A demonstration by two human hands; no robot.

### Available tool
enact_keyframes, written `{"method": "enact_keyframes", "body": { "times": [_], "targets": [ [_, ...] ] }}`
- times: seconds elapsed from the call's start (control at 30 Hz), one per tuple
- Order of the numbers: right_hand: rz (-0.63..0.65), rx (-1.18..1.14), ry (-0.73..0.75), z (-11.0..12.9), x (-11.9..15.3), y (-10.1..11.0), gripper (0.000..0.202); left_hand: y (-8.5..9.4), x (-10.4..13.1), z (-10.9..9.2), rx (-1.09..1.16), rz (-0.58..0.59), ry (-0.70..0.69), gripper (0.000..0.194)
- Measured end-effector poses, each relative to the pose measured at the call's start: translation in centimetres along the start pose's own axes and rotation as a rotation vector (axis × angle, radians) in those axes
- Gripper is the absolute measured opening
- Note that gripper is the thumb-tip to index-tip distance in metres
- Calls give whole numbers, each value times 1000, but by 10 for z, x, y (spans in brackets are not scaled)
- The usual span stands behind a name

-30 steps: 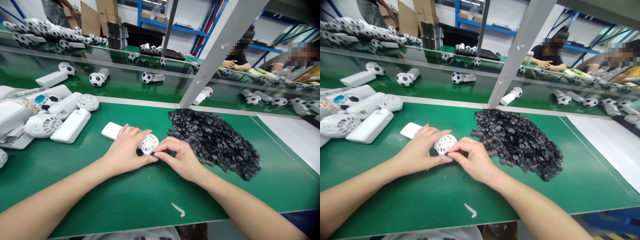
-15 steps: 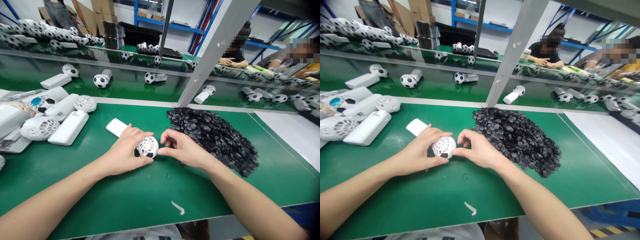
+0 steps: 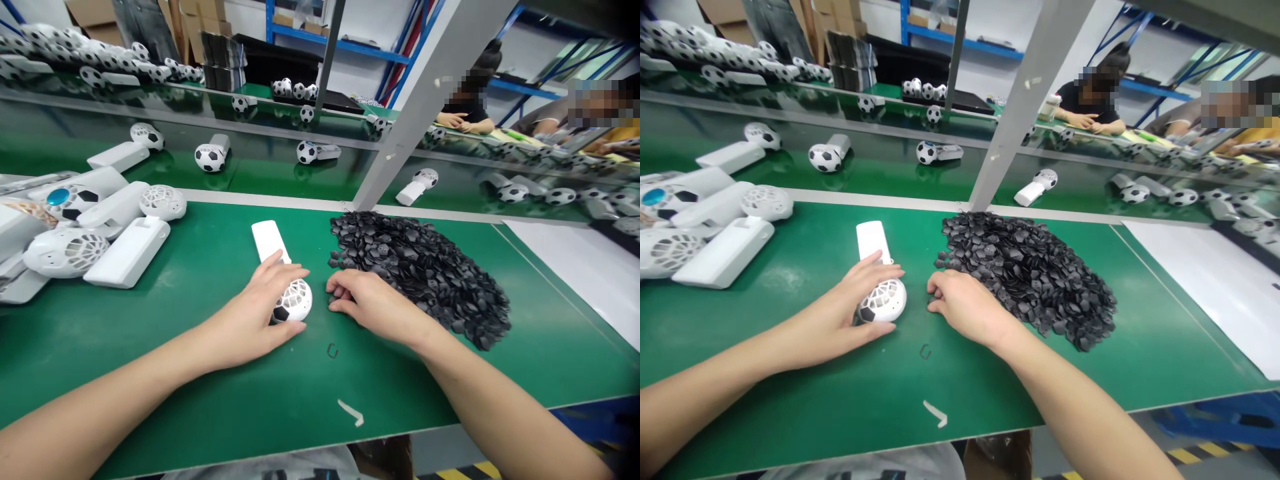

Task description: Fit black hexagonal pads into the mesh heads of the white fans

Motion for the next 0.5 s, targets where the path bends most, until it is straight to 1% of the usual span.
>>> {"method": "enact_keyframes", "body": {
  "times": [0.1,0.23,0.33,0.4,0.5],
  "targets": [
    [3,-24,78,1,-1,2,6,3,-2,1,41,63,-43,56],
    [-130,-175,187,6,0,9,7,9,-4,-1,75,106,-91,57],
    [-218,-290,328,13,3,14,8,10,-5,-3,80,114,-114,57],
    [-255,-294,404,18,5,14,12,9,-6,-5,82,106,-110,56],
    [-283,-248,438,24,5,11,13,6,-7,-5,88,79,-96,47]
  ]
}}
Point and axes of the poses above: each hand's wrist, its own x-axis away from the middle knuckle, its own y-axis out of the back of the hand, z = x × y, the point moved 3 cm from there along -x, towards the middle knuckle, and after that the axes turned 14 degrees about x, right-handed, at the moved point
